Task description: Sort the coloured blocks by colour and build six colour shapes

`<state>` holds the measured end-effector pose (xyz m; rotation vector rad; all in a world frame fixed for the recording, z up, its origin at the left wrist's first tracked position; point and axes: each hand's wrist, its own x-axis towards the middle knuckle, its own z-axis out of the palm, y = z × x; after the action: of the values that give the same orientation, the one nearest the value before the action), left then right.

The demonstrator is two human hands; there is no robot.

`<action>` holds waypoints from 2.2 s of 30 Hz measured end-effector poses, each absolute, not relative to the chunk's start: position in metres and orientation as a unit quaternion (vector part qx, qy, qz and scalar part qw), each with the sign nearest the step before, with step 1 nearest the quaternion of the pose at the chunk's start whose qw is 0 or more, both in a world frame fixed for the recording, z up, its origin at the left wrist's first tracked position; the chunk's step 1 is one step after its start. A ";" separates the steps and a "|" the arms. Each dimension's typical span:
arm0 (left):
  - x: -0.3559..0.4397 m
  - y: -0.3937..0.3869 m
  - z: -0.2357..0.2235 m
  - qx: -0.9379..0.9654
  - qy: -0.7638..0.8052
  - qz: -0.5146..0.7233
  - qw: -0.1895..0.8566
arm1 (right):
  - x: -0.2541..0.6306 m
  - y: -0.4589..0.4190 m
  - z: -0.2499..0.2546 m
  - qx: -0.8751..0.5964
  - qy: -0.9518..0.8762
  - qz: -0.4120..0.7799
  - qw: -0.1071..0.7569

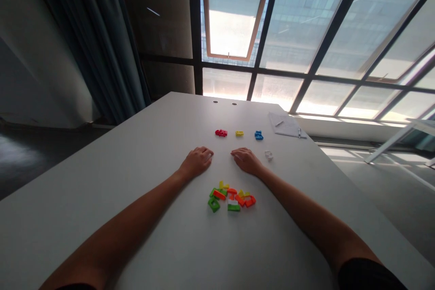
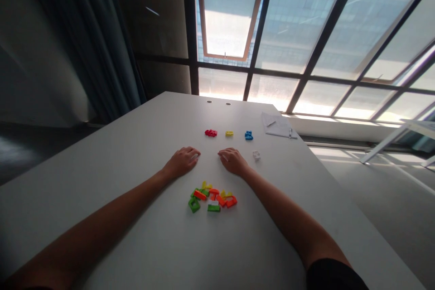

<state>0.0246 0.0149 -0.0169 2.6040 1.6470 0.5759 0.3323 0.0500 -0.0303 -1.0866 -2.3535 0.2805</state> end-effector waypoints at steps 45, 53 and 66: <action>0.023 0.019 -0.020 0.834 0.518 0.191 -0.007 | 0.330 0.060 -0.009 -0.538 -0.833 0.000 0.133; 0.025 0.014 -0.016 0.827 0.529 0.189 0.000 | 0.307 0.088 -0.010 -0.604 -0.787 -0.003 0.125; 0.025 0.012 -0.015 0.828 0.529 0.185 0.007 | 0.303 0.112 -0.004 -0.579 -0.807 -0.032 0.106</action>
<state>0.0253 0.0123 -0.0152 2.5910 1.6542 0.5798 0.3027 0.1117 -0.0042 -1.7065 -2.3780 -0.0949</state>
